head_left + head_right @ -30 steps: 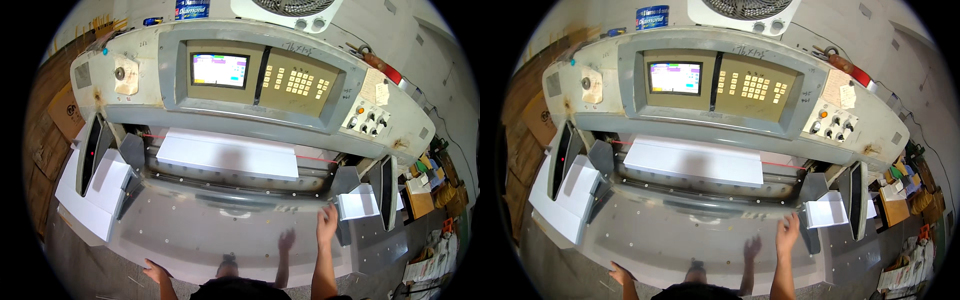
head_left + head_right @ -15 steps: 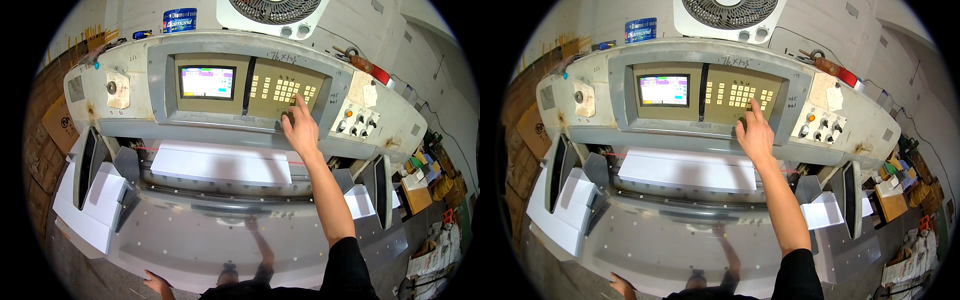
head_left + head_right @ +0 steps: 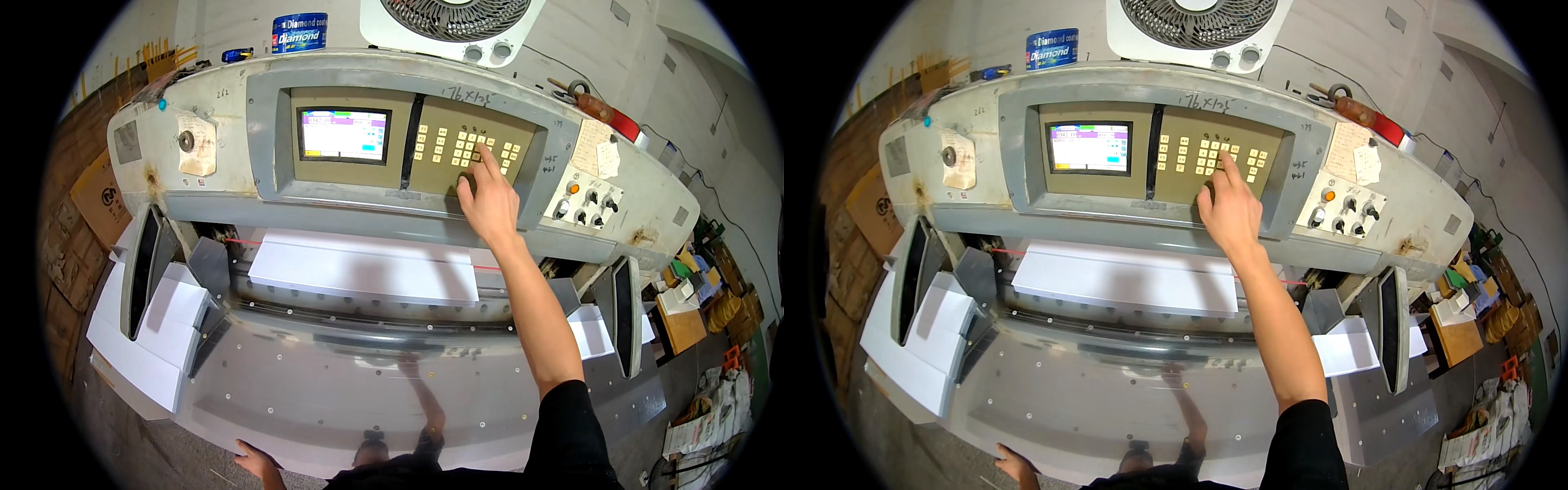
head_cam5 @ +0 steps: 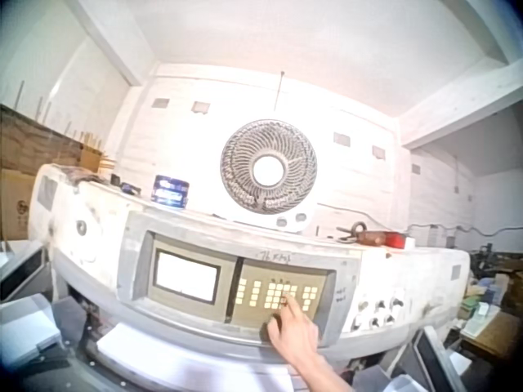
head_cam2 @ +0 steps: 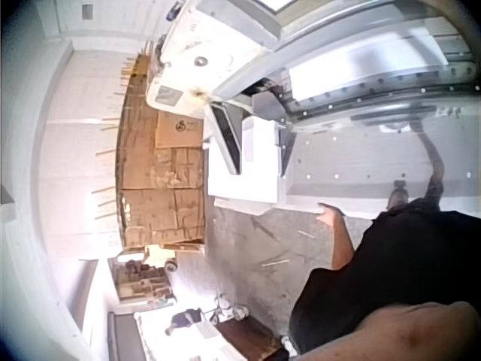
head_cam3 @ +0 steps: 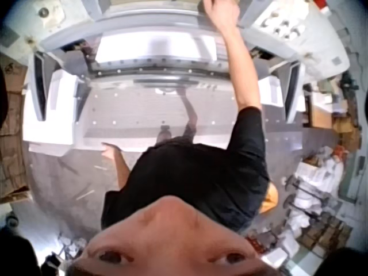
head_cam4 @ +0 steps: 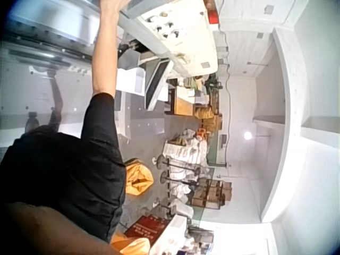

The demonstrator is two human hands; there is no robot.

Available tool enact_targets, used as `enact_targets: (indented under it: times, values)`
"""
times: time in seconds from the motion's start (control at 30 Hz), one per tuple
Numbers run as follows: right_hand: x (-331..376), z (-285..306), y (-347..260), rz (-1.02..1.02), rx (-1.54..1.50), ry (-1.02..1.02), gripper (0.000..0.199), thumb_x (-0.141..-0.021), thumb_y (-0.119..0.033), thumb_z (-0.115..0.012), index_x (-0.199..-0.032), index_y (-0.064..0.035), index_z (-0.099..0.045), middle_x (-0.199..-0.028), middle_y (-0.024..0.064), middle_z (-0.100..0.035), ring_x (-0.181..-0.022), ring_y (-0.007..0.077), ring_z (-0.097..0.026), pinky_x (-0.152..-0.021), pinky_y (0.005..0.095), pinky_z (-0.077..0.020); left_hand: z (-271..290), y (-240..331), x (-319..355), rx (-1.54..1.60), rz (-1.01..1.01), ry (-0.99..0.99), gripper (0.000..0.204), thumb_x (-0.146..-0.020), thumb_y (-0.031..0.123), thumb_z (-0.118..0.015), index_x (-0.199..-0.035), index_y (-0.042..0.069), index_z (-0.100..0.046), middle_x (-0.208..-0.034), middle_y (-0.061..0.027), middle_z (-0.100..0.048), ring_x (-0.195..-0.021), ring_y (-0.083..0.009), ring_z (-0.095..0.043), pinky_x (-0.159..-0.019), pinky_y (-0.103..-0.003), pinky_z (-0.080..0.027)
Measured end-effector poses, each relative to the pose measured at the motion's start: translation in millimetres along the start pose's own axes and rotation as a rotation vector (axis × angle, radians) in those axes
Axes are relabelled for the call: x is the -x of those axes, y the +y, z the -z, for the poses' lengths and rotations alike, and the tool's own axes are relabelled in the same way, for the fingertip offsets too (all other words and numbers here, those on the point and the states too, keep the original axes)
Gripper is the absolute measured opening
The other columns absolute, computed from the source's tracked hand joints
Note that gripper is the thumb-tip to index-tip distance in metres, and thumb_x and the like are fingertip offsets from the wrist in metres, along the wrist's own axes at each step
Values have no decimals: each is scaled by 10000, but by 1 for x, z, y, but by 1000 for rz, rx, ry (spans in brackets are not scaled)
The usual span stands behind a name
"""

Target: The person operates a paper cutting machine, loading sheets of white paper, adjusting settings on the control panel, and cutting the paper into smaller pieces. The cut pieces are collected and stacked.

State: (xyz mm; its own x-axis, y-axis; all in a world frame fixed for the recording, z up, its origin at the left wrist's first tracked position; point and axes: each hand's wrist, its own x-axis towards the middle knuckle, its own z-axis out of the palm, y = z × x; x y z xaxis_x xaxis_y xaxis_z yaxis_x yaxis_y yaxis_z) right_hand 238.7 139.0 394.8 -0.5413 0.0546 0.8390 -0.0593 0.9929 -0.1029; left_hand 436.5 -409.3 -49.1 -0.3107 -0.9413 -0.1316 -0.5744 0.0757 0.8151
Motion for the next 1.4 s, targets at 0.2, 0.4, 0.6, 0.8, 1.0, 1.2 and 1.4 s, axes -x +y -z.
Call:
enact_targets:
  times: [0.2, 0.4, 0.6, 0.8, 1.0, 1.2, 1.4]
  values:
    - [-9, 1, -4, -44, 34, -25, 187, -780, -190, -567, -857, -19, -573, -1335, 105, -458, -897, 313, -610, -722, 416, -509, 1, 2, 0, 34, 26, -24, 793, -852, 578, -470, -1213, -123, -382, -1114, -308, -523, -983, -408, -567, -819, -466, -470]
    - [-6, 0, -3, -41, 40, -30, 208, -790, -207, -566, -903, -41, -619, -1348, 81, -455, -913, 304, -616, -763, 389, -501, 1, 2, 1, 19, 59, -46, 785, -860, 565, -467, -1209, -131, -365, -1114, -317, -512, -980, -412, -566, -816, -464, -472]
    - [-3, -5, -4, 4, 6, -24, 169, -767, -179, -580, -833, -23, -570, -1326, 109, -466, -906, 308, -608, -720, 414, -512, -3, -6, -7, -9, 30, -35, 784, -863, 561, -468, -1208, -135, -359, -1116, -320, -505, -982, -407, -564, -819, -458, -470]
    - [-6, -7, -9, 10, 30, -68, 205, -790, -201, -569, -907, -38, -614, -1337, 80, -462, -943, 292, -604, -773, 386, -498, -4, -7, -6, 0, 30, -21, 795, -862, 569, -467, -1214, -136, -362, -1116, -315, -507, -982, -404, -565, -824, -452, -471]
    - [-10, -7, -14, 23, 3, -82, 197, -781, -190, -575, -898, -35, -612, -1338, 84, -462, -946, 287, -603, -775, 386, -498, -1, -4, -3, 43, -8, -20, 800, -860, 577, -465, -1219, -131, -370, -1124, -313, -503, -993, -408, -555, -847, -451, -458]
    - [-11, -6, -11, 53, 58, -116, 198, -769, -185, -585, -898, -36, -607, -1356, 71, -445, -902, 286, -617, -743, 389, -507, -1, -4, -3, 12, -17, -10, 788, -858, 583, -463, -1214, -115, -386, -1125, -305, -507, -997, -401, -558, -839, -451, -460]
    - [0, -6, -3, 74, 75, -80, 178, -754, -185, -594, -820, -20, -576, -1352, 90, -451, -753, 281, -620, -650, 399, -519, 0, 3, 1, 29, 63, -40, 775, -856, 575, -471, -1214, -108, -389, -1108, -287, -526, -969, -391, -576, -810, -456, -472]
